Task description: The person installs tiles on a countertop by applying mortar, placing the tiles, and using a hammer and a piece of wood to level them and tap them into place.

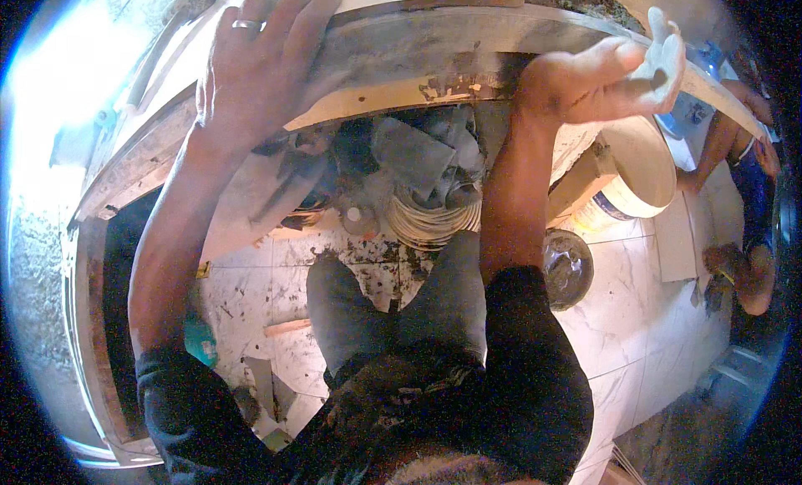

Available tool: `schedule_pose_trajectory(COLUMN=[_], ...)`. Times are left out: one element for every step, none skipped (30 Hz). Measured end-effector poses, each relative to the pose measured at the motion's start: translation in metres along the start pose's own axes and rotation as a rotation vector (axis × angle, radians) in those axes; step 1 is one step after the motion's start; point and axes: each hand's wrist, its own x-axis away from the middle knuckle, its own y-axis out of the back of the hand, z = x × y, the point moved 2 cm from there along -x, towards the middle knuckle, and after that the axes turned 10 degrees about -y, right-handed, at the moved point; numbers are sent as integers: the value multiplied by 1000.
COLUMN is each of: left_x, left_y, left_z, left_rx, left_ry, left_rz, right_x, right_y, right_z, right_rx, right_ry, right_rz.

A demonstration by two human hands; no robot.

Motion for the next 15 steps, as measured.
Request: schedule_pose_trajectory(left_x=[5, 6, 6, 2, 2, 2, 1, -2, -5, -4, -7, -7, -4, 0, 5], left_y=[2, 2, 3, -2, -4, -4, -1, 3, 6, 10, 8, 5, 0, -10, -13], left_z=[1, 3, 5, 4, 5, 5, 2, -3, -7, -6, -7, -6, -2, 3, 7], left_rx=[-3, 2, 6, 7, 1, -6, 4, 14, 22, 70, 132, 194, 127, 64, 0], left_ry=[-2, -9, -15, -24, -35, -46, -41, -35, -29, 13, 50, 87, 61, 27, -7], left_rz=[6, -5, -15, -38, -42, -46, -72, -97, -123, -85, -68, -51, -82, -110, -135], right_x=[2, 0, -2, -8, -8, -8, -8, -7, -3, 3, 6, 4, 4, -1, -9], right_y=[5, 15, 20, -4, -6, -5, -6, -8, -6, -5, 0, 2, -6, -11, -7], right_z=[1, -3, -5, -8, -4, -1, 3, 1, 1, 3, 1, -9, -7, 1, 6], right_rx=[120, 248, 375, 250, 219, 187, 158, 45, -62, -63, -52, 4, 71, 148, 234], right_ry=[5, 27, 48, 89, 50, 10, -27, -55, -89, -102, -93, 4, -13, -32, -10], right_rz=[17, 34, 52, 88, 74, 58, 44, 10, -27, 13, 59, 68, 99, 129, 228])
